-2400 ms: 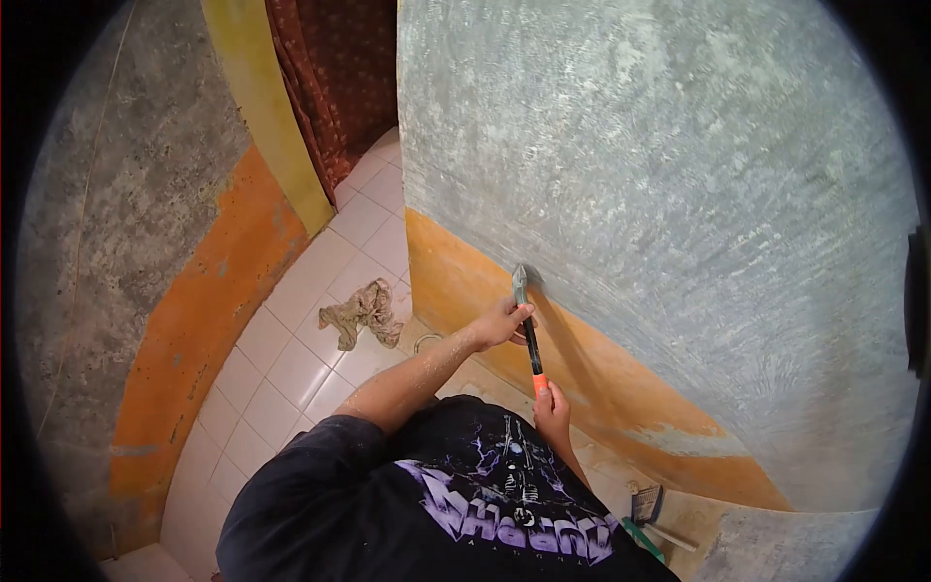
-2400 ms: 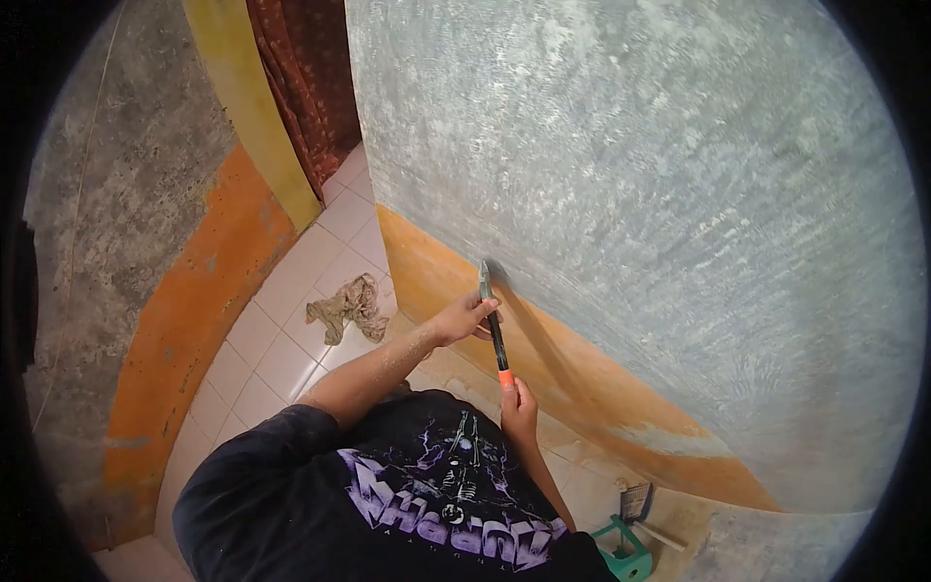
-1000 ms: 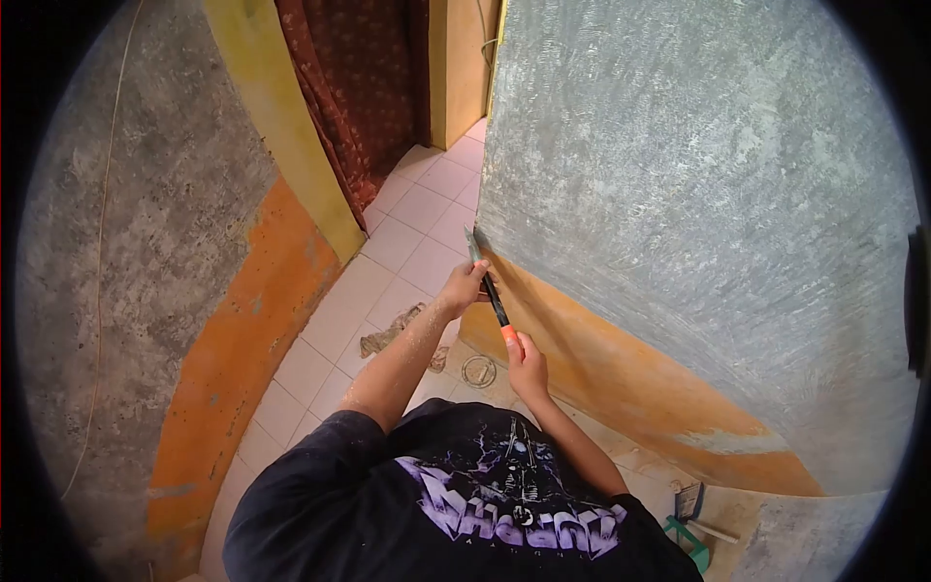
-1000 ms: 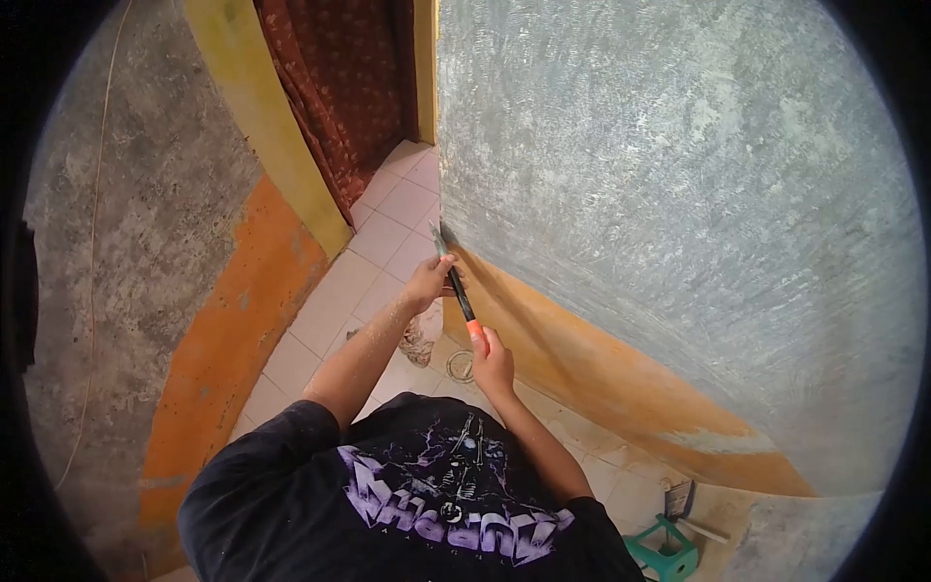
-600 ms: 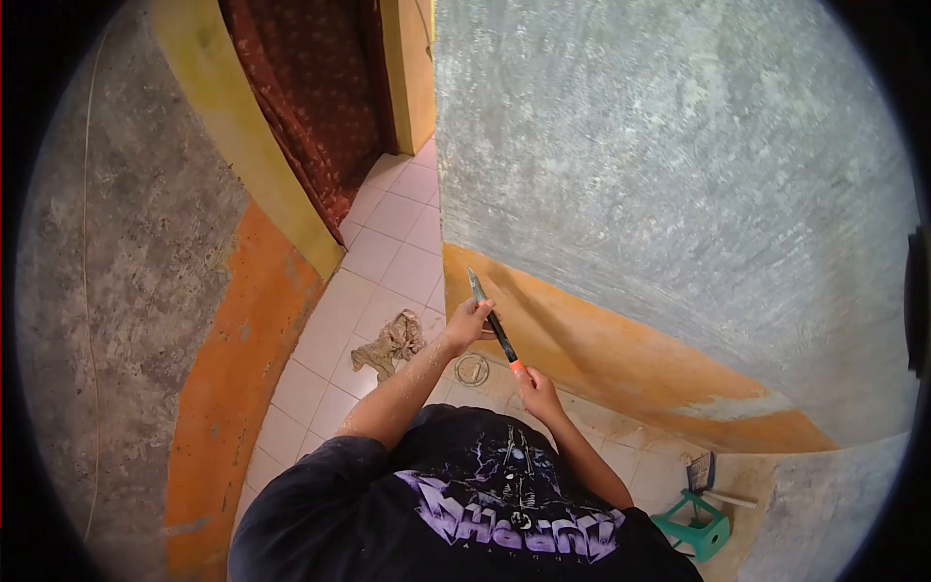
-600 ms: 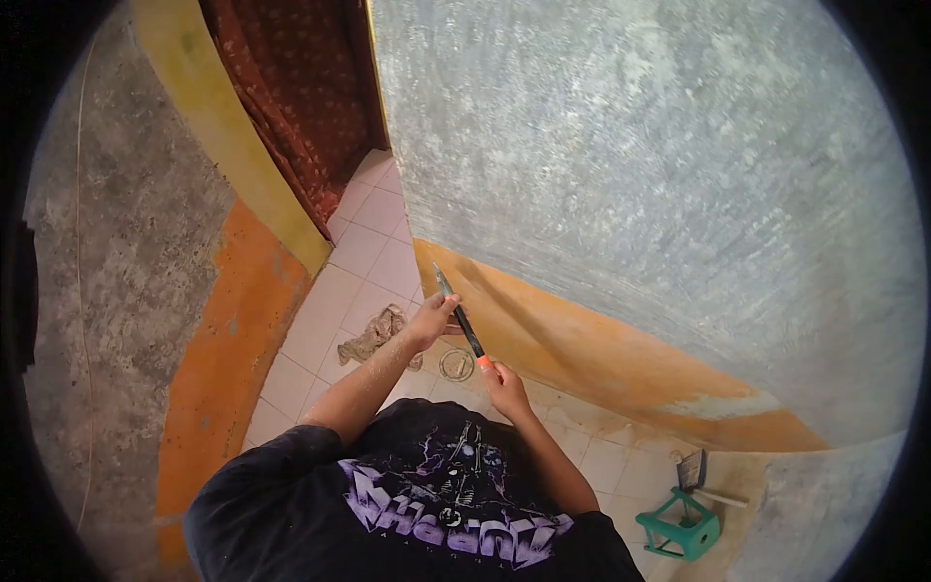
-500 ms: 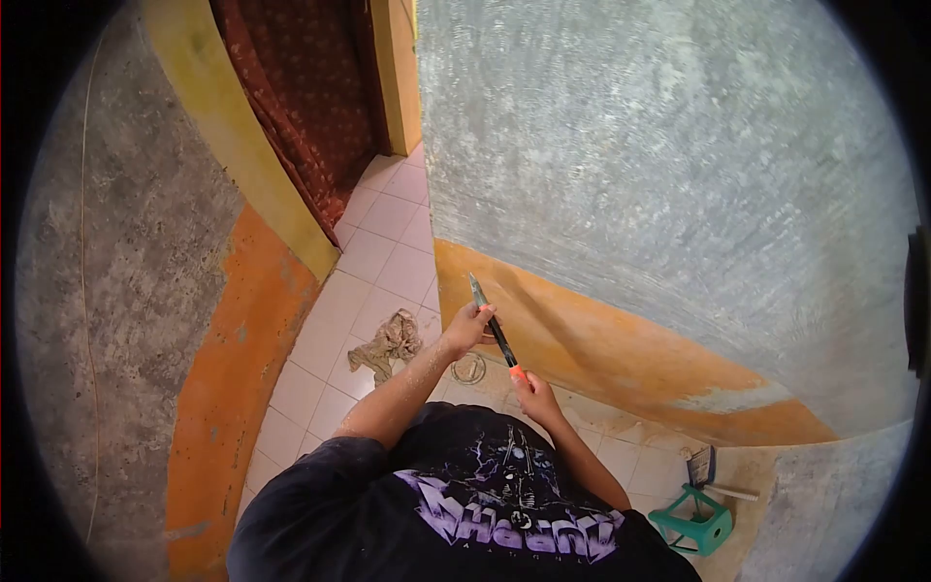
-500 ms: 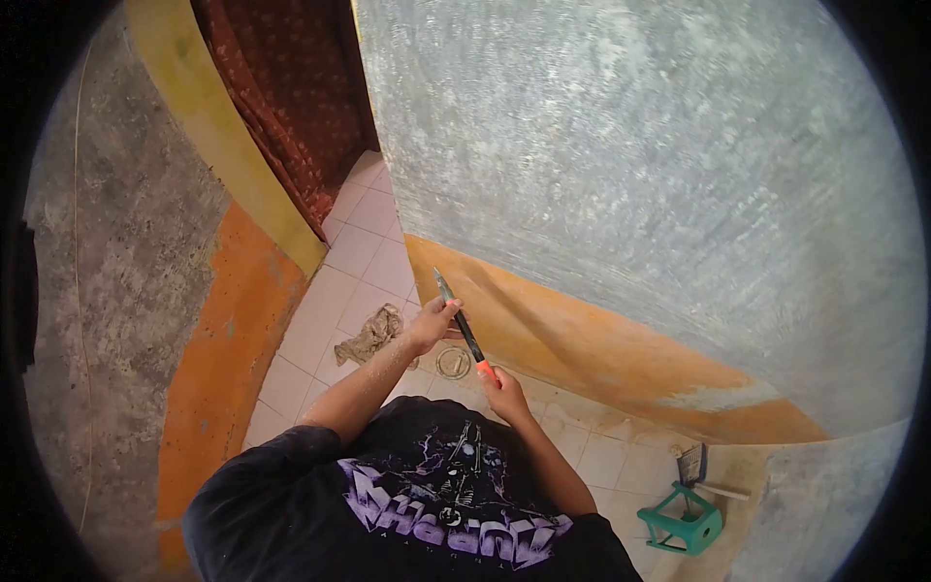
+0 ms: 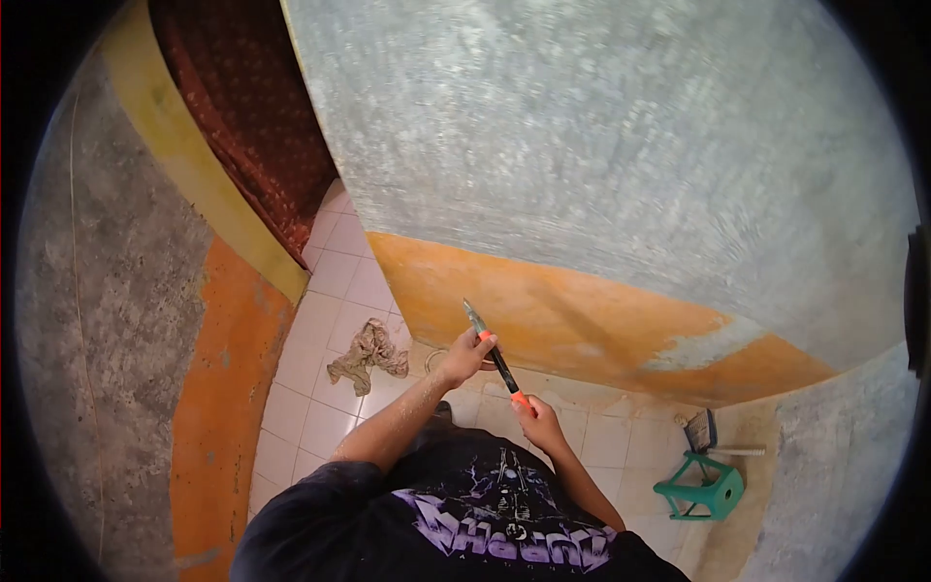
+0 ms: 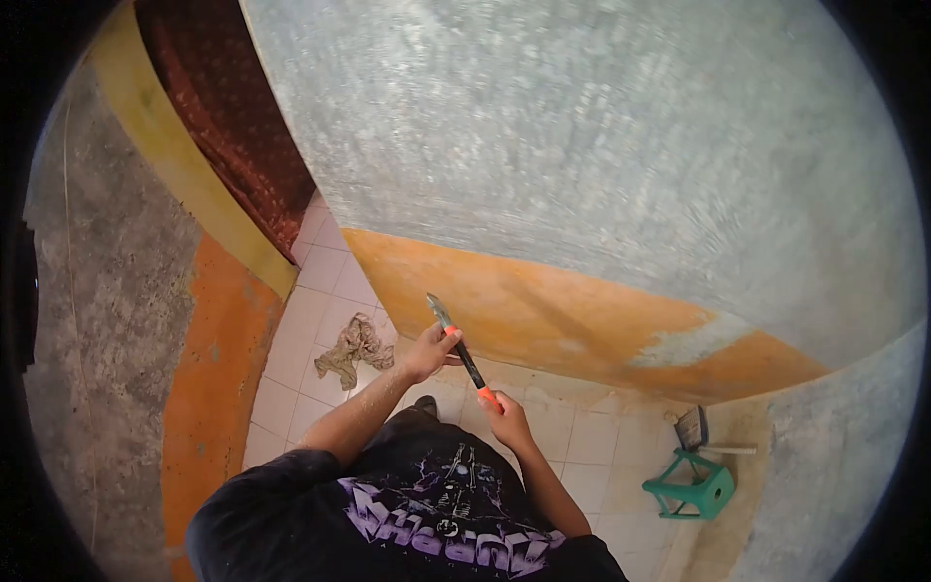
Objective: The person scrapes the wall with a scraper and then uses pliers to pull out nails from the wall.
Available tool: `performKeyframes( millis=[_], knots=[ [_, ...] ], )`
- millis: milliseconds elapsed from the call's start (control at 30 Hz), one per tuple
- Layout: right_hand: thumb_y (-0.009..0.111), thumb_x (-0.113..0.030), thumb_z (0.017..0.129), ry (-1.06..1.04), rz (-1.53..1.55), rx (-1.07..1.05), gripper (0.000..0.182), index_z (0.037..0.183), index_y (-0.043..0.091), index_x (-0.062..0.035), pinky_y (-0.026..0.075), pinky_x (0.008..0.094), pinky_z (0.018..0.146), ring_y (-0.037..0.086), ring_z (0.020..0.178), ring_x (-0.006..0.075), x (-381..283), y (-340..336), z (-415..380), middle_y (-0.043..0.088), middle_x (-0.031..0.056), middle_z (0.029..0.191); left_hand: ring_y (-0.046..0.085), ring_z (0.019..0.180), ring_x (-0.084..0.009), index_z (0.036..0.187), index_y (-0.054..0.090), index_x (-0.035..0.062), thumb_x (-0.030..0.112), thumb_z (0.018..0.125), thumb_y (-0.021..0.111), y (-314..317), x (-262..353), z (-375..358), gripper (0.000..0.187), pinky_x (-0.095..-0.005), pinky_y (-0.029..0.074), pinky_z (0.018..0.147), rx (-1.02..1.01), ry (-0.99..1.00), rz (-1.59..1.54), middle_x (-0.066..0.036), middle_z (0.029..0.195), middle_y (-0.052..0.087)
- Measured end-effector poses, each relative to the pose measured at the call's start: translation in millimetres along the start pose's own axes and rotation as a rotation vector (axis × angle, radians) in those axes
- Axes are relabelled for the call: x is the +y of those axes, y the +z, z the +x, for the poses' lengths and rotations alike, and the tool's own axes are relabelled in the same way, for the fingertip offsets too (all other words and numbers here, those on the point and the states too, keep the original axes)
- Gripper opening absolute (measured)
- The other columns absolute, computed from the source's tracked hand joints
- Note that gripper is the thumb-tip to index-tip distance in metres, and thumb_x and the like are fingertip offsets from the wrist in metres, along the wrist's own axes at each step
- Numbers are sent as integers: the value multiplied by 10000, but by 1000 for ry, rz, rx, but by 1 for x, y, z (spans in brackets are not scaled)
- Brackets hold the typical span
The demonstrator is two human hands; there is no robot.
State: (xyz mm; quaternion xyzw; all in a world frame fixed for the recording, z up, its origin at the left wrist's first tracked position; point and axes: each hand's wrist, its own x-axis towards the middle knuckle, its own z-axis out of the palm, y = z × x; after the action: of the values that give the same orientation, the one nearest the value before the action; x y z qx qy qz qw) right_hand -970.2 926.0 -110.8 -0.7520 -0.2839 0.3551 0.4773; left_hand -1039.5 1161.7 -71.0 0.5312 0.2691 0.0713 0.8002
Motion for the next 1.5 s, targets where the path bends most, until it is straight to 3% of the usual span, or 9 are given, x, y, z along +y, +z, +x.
performKeyframes(
  millis=[133, 233, 333, 533, 933, 1033, 1267, 1500],
  knots=[
    [634, -339, 936, 137, 86, 39, 327, 1024, 665, -26, 375, 272, 559, 429, 606, 85, 9, -33, -63, 478, -24, 657, 650, 948, -198, 1104, 481, 49, 255, 1017, 525, 54, -26, -27, 228, -393, 584, 822, -33, -26, 1, -85, 1024, 621],
    [612, -277, 966, 90, 121, 38, 233, 949, 616, -44, 360, 235, 463, 430, 505, 45, 29, -48, -99, 470, -57, 614, 644, 968, -198, 1121, 485, 50, 249, 1017, 527, 86, -50, -44, 229, -394, 582, 824, -49, -60, -16, -86, 1031, 622],
    [642, -324, 932, 174, 121, 73, 312, 1025, 669, -27, 353, 260, 543, 412, 599, 69, 37, -59, -130, 450, -46, 653, 655, 987, -216, 1186, 484, 25, 272, 1022, 519, 110, -70, -56, 299, -390, 566, 871, -77, -109, -10, -103, 1065, 624],
    [645, -316, 930, 185, 200, 163, 306, 1027, 669, -27, 355, 256, 537, 410, 584, 64, 38, -73, -161, 463, -46, 645, 659, 1017, -230, 1192, 473, 33, 278, 1023, 517, 142, -63, -56, 301, -384, 567, 868, -221, -132, 42, -104, 1062, 624],
    [644, -300, 928, 205, 167, 272, 287, 1022, 668, -29, 368, 266, 534, 417, 578, 73, 6, -74, -142, 490, -27, 643, 676, 976, -235, 1141, 476, 50, 282, 1024, 514, 155, -26, -31, 263, -377, 576, 830, -255, -101, 14, -90, 1020, 627],
    [620, -256, 957, 112, 118, 285, 231, 981, 638, -27, 363, 237, 491, 431, 527, 41, 1, -73, -135, 468, -57, 617, 680, 958, -235, 1150, 473, 48, 278, 1023, 517, 148, -25, -26, 266, -378, 578, 819, -243, -119, 22, -94, 1014, 627],
    [614, -267, 954, 152, 166, 347, 266, 1059, 657, -27, 377, 246, 515, 440, 557, 50, 7, -51, -118, 479, -47, 637, 685, 920, -232, 1161, 476, 40, 278, 1022, 518, 136, -29, 1, 278, -370, 583, 793, -277, -137, 73, -92, 998, 628],
    [623, -289, 952, 198, 190, 452, 292, 1086, 657, -32, 383, 244, 531, 436, 572, 51, 18, -82, -135, 478, -52, 643, 684, 945, -252, 1218, 457, 21, 298, 1024, 512, 191, -31, 15, 342, -380, 577, 817, -364, -186, 139, -108, 1011, 626]
  ],
)
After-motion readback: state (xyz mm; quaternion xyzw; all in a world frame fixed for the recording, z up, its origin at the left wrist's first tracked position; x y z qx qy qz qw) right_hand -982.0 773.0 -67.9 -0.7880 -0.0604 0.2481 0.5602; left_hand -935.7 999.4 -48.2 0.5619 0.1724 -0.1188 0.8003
